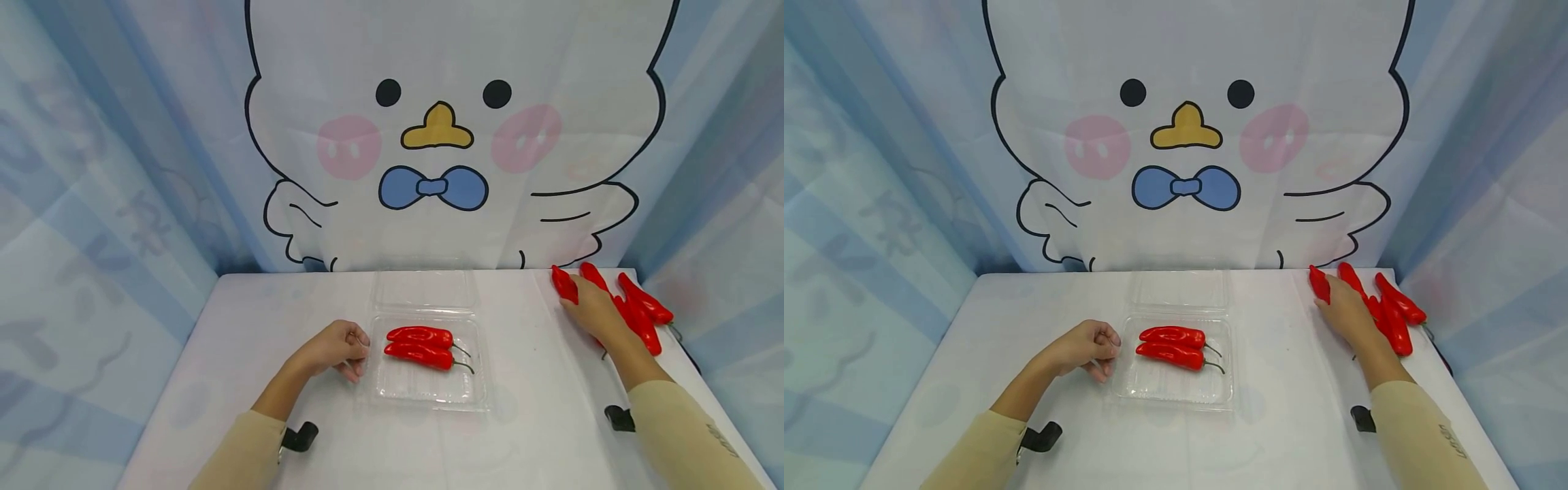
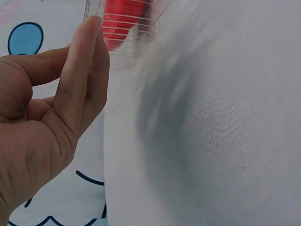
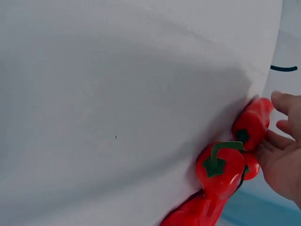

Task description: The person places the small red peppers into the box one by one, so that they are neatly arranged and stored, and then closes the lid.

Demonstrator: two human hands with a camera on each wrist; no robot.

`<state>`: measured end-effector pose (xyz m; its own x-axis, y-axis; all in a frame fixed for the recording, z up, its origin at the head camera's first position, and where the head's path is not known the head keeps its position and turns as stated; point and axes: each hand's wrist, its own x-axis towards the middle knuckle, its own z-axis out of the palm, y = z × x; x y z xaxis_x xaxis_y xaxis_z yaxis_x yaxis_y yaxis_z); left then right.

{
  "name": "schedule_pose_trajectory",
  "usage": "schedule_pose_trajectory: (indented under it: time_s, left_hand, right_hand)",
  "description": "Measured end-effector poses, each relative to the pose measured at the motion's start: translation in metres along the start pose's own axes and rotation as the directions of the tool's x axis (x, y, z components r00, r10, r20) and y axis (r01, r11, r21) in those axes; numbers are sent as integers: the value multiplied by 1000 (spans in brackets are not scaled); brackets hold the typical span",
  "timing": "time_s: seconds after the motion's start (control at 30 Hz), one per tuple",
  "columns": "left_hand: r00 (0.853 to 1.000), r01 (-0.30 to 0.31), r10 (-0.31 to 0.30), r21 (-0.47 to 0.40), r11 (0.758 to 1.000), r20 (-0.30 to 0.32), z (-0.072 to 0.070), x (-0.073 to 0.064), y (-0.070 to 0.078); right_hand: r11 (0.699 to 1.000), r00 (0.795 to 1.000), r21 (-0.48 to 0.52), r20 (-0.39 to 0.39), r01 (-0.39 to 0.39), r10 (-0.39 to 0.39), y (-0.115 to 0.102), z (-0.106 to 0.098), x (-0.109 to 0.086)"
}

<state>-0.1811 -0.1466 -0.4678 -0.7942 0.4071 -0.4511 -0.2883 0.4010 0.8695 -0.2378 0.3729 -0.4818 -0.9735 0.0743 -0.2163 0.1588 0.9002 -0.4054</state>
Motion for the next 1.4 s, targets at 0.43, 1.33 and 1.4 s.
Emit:
schedule_pose_trajectory:
  time_s: [0.43, 1.33, 1.4]
  left_hand:
    - [1000, 0, 0, -3, 1000, -6, 1, 0, 0]
    - [1000, 2, -2, 3, 1000, -5, 1, -1, 1]
    - [1000, 3, -3, 5, 1000, -8, 1, -1, 0]
  right_hand:
    - [998, 999, 50, -19, -41, 42, -4, 3, -7]
    - [998, 999, 44, -8, -40, 40, 0, 7, -7]
    - [998, 999, 48, -14, -40, 41, 0, 8, -8]
